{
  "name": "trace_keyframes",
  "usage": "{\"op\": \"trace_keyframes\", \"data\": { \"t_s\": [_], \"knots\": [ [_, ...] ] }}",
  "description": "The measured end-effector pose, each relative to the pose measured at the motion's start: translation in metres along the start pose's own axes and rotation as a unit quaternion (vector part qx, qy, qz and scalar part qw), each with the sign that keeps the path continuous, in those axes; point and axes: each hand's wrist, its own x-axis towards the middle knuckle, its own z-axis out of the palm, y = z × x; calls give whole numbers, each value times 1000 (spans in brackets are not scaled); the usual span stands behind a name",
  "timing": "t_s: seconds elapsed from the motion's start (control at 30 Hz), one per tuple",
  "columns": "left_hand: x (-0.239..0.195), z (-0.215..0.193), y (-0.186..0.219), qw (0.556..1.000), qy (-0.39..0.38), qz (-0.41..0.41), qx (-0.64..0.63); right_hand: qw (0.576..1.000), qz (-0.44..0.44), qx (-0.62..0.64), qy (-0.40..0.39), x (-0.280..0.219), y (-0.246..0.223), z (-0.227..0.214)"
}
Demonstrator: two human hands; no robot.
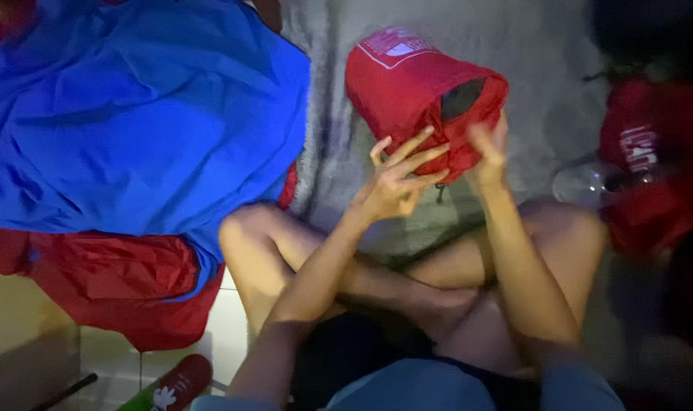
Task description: The person rolls up a red sleeping bag by hand and then secures it by pulling and tying the drawstring.
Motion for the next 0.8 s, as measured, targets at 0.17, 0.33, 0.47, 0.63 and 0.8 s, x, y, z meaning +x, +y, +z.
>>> {"op": "trace_keyframes", "data": {
  "t_s": [0.17, 0.33, 0.47, 0.63, 0.8],
  "knots": [
    [-28, 4, 11, 964, 208, -134, 94, 977, -47, -206, 14, 2, -1, -8],
    [20, -20, 23, 942, 104, -317, 22, 969, 93, -145, -178, -1, -51, 12],
    [0, -6, 15, 937, 71, -341, 9, 908, 10, -404, -105, -10, -37, 28],
    [-7, 7, -18, 913, 115, -390, 39, 889, -12, -454, 66, -10, 24, 27],
    [-44, 21, -8, 878, 120, -462, -23, 871, 132, -463, 101, -35, 61, 22]
  ]
}}
